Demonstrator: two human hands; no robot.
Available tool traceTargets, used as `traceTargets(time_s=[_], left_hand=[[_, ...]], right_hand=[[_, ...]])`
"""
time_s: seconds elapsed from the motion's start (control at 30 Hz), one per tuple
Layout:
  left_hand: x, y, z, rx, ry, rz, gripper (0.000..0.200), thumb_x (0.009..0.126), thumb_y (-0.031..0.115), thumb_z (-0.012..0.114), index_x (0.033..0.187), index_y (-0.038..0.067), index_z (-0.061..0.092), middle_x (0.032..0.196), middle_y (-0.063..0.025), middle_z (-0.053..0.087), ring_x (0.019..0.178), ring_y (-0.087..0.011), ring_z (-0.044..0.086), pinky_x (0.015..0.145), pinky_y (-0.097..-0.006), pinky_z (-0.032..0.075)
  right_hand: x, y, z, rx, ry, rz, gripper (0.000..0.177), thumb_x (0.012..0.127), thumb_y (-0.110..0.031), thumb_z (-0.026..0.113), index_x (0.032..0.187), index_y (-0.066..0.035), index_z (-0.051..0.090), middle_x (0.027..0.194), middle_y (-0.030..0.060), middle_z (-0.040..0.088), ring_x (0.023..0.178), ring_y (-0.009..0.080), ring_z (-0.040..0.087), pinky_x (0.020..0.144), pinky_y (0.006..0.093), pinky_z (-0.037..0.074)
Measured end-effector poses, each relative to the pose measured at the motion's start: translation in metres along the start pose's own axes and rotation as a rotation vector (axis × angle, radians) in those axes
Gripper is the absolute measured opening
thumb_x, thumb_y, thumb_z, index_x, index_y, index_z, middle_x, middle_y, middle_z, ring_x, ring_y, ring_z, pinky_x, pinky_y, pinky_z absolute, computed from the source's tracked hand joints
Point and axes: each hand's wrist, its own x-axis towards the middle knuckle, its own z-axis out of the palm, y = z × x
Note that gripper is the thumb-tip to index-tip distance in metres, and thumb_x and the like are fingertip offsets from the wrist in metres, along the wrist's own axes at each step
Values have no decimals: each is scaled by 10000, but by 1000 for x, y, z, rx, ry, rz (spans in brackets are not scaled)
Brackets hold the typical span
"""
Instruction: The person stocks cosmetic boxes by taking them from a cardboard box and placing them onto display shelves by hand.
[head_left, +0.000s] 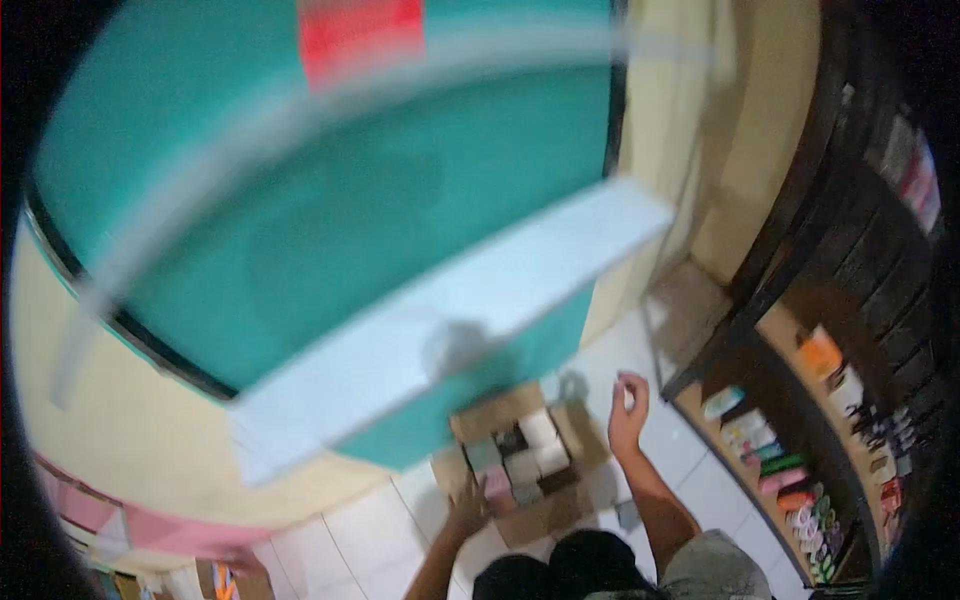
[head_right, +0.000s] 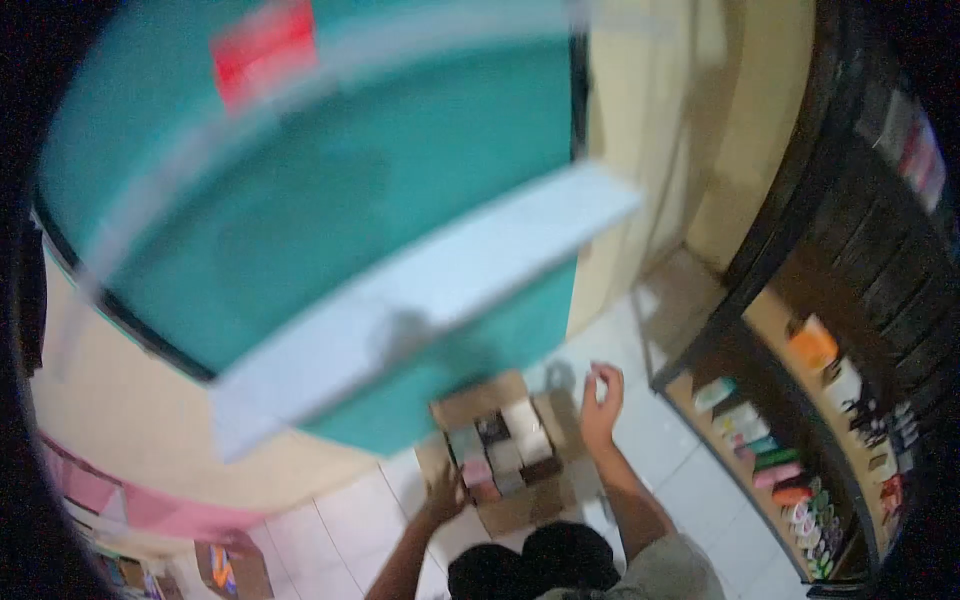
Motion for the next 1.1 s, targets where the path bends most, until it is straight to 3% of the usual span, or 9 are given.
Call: traceTargets(time_s=[0.07, 0.17, 0.3, 0.4, 0.53, 0.67, 0.77, 0.87, 1.1], left_hand=[[-17, 71, -88, -362, -153, 9, 739, 883, 365, 592, 1465, 94, 227, 1504, -224, 212, 1383, -402, 232, 1039, -626, 263], [-39, 144, -160, -608, -6, 259, 665, 900, 269, 606, 1446, 88, 273, 1427, -230, 353, 1303, -365, 389, 1040, -501, 348], [-92, 265, -306, -741, -64, 402, 544, 947, 142, 552, 1432, 100, 308, 1368, -165, 414, 1152, -278, 526, 960, -374, 463], [-133, 339, -421, -883, -91, 479, 494, 936, 132, 564, 1395, 98, 384, 1335, -136, 465, 1150, -262, 530, 959, -373, 459], [-176, 376, -545, -586, 117, 562, 474, 870, 18, 565, 1327, 84, 459, 1258, -117, 520, 1079, -233, 557, 906, -364, 471], [-218, 401, -654, -712, 367, 563, 319, 901, 21, 515, 1215, 69, 541, 1195, -106, 585, 1033, -206, 585, 916, -335, 446], [-240, 404, -682, -841, 462, 460, 213, 950, 95, 491, 1137, 25, 566, 1142, -101, 611, 1039, -194, 580, 947, -324, 422], [-245, 395, -665, -923, 499, 455, 207, 947, 57, 486, 1133, 21, 569, 1121, -94, 622, 1026, -184, 589, 923, -318, 436], [-278, 388, -624, -966, 425, 327, 184, 959, 64, 502, 1106, 1, 594, 1024, -87, 653, 948, -163, 604, 858, -300, 470]], right_hand=[[42, -68, -21, -32, 119, -32, 126, 888, -41, 562, 1014, -30, 561, 1053, 92, 563, 967, 187, 530, 863, 301, 423], [105, -175, -43, 7, 269, -89, 146, 887, -24, 545, 1033, -24, 553, 1095, 106, 519, 977, 192, 509, 858, 300, 419], [181, -320, -68, 39, 303, -131, 152, 887, -21, 534, 1039, -17, 546, 1108, 110, 506, 983, 194, 503, 860, 299, 417], [232, -412, -81, 77, 244, -177, 164, 877, -34, 558, 1040, -22, 547, 1103, 114, 511, 985, 207, 505, 863, 311, 419], [318, -538, -98, 0, 126, -268, 246, 826, -69, 644, 1052, -33, 552, 1102, 122, 521, 1012, 249, 519, 883, 345, 422], [417, -611, -87, -239, -194, -687, 512, 746, -152, 721, 1203, -32, 523, 1264, 181, 505, 1201, 355, 455, 1021, 430, 355], [468, -643, -67, -453, -497, -969, 593, 716, -164, 726, 1263, -103, 504, 1305, 120, 507, 1234, 318, 447, 1046, 457, 337], [494, -648, -50, -677, -746, -953, 599, 708, -156, 734, 1266, -144, 516, 1349, 66, 484, 1254, 290, 438, 1037, 472, 339], [505, -650, -18, -449, -853, -989, 527, 687, -148, 752, 1171, -126, 544, 1261, 65, 547, 1213, 281, 473, 1005, 508, 341]])
